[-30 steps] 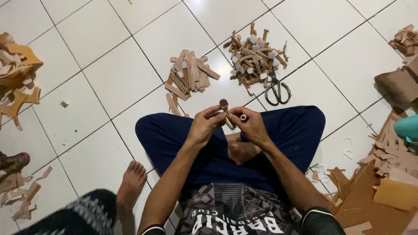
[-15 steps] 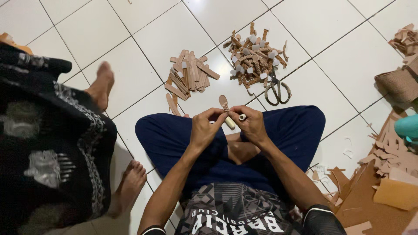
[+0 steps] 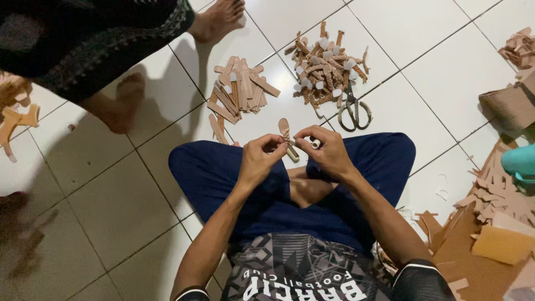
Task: The person sits on the floor and repeatedly picks up small wooden pieces and white cylindrical components. They insert the wooden pieces into the white cylinders and place the assembled units into a growing pile on the floor.
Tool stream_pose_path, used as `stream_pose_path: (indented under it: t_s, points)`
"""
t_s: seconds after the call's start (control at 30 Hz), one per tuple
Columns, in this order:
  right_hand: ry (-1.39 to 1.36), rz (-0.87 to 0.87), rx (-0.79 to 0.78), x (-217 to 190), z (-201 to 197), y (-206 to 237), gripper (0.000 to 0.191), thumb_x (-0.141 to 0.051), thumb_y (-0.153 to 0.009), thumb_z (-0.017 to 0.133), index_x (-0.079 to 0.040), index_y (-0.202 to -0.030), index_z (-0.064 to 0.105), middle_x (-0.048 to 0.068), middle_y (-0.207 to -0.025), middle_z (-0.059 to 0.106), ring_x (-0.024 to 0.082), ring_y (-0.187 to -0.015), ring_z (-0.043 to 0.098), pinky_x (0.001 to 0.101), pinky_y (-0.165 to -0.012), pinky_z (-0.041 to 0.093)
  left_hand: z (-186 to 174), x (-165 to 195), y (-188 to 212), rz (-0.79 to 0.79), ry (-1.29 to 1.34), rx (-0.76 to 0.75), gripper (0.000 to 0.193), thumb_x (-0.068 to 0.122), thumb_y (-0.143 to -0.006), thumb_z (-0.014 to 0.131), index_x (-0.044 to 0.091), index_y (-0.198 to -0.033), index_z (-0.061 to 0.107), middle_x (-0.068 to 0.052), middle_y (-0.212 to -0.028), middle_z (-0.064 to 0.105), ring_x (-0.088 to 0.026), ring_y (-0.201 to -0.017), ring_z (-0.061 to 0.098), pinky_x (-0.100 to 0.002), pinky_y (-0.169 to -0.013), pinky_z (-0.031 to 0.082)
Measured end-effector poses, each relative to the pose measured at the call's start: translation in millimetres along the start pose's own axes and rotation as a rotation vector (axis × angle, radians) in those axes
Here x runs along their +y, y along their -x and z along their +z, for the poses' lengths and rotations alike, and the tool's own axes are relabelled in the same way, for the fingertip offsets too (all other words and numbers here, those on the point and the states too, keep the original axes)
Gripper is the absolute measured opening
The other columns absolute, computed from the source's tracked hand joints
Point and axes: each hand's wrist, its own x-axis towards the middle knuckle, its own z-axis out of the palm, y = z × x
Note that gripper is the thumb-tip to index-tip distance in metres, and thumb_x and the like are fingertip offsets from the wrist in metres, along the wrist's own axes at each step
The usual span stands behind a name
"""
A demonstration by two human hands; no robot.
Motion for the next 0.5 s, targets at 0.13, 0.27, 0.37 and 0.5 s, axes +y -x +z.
stream_pose_path:
  t_s: [0.13,0.27,0.37,0.5]
  points:
    - [0.08,-0.014,-0.053,-5,-3,0,0.014,-0.016,-0.091,0.075,-0.004,-0.098,0.076,0.006,-0.091,0.075,0.011,-0.073,0.068,0.0267,-0.06,0.053,-1,8,3,0.003,0.005,-0.013,0.021,0.017,-0.09,0.076,-0.001,-0.102,0.076,-0.003,-0.081,0.075,-0.006,-0.075,0.068,-0.023,-0.07,0.055]
    - [0.069,0.005,-0.095,2,2,-3,0.016,-0.018,-0.093,0.072,-0.003,-0.097,0.073,0.006,-0.084,0.074,0.01,-0.069,0.066,0.0257,-0.062,0.053,0,17,6,0.072,-0.101,0.03,0.021,0.017,-0.089,0.077,0.0,-0.099,0.075,-0.006,-0.082,0.077,-0.009,-0.076,0.071,-0.025,-0.071,0.057]
    - [-0.096,0.067,-0.158,10,9,-4,0.019,-0.018,-0.098,0.065,-0.001,-0.097,0.072,0.006,-0.082,0.073,0.01,-0.073,0.064,0.0242,-0.068,0.053,7,19,9,0.186,-0.206,0.106,0.021,0.019,-0.088,0.077,0.0,-0.097,0.073,-0.009,-0.086,0.077,-0.012,-0.079,0.073,-0.026,-0.071,0.058]
    - [-0.109,0.175,-0.119,21,14,-2,0.022,-0.02,-0.1,0.064,0.0,-0.102,0.074,0.003,-0.083,0.073,0.008,-0.075,0.062,0.0225,-0.069,0.05,21,15,8,0.397,-0.477,0.261,0.019,0.019,-0.089,0.079,0.003,-0.097,0.075,-0.011,-0.092,0.078,-0.021,-0.085,0.072,-0.033,-0.076,0.057]
